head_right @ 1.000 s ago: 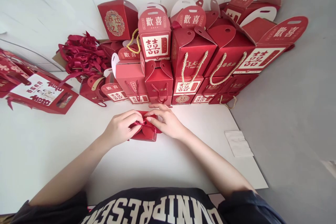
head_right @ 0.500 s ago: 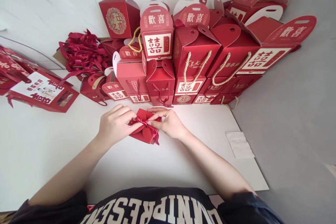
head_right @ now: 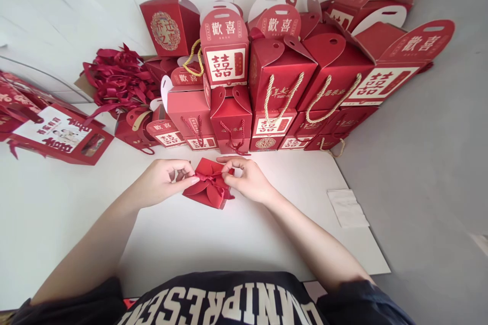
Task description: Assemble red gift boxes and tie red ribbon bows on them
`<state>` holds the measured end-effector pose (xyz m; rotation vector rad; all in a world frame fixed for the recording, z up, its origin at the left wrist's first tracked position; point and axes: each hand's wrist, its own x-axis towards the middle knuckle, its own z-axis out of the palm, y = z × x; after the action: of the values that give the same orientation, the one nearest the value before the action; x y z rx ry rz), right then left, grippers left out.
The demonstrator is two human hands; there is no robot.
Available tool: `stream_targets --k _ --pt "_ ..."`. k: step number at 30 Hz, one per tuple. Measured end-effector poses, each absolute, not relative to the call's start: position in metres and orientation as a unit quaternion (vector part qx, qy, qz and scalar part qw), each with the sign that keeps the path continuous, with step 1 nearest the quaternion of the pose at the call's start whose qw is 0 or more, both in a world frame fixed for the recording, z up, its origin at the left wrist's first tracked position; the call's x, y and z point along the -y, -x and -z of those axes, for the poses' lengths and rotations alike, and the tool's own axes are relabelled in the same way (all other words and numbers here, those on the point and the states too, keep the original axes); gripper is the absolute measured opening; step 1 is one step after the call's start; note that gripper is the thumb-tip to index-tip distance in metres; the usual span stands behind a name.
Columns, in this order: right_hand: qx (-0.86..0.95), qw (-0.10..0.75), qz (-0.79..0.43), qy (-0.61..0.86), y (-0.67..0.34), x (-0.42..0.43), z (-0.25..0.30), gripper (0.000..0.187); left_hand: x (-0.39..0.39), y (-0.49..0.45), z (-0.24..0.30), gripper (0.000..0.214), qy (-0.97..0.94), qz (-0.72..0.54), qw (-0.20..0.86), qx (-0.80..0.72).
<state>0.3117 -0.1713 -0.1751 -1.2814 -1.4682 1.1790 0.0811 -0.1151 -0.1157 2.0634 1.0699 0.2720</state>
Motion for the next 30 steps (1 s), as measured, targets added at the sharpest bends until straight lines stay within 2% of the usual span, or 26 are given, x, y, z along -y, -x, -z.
stream_targets --k 6,10,13,16,18,24,28,30 --pt "0.593 0.411 -0.406 0.561 -0.320 0.180 0.174 0.011 0.109 -0.072 0.113 0.022 -0.823 -0.048 0.358 -0.439" --pt "0.630 0.403 -0.358 0.559 -0.320 0.184 0.174 0.008 0.107 -0.073 0.116 0.011 -0.853 -0.086 0.285 -0.428" --pt "0.632 0.411 -0.377 0.538 -0.321 0.184 0.177 0.014 0.104 -0.072 0.116 0.024 -0.890 -0.121 0.297 -0.324" --pt "0.631 0.423 -0.380 0.528 -0.323 0.183 0.179 0.019 0.102 -0.069 0.111 0.038 -0.907 -0.077 0.362 -0.201" --pt "0.639 0.423 -0.376 0.521 -0.324 0.182 0.179 0.020 0.102 -0.067 0.107 0.041 -0.903 -0.045 0.393 -0.166" --pt "0.686 0.413 -0.384 0.460 -0.323 0.172 0.167 0.023 0.110 -0.068 0.101 0.020 -0.914 -0.082 0.339 -0.206" --pt "0.719 0.385 -0.378 0.438 -0.322 0.166 0.160 0.007 0.112 -0.068 0.103 0.015 -0.935 -0.078 0.273 -0.211" --pt "0.724 0.374 -0.370 0.446 -0.322 0.163 0.160 0.006 0.112 -0.067 0.106 0.016 -0.945 -0.073 0.237 -0.211"
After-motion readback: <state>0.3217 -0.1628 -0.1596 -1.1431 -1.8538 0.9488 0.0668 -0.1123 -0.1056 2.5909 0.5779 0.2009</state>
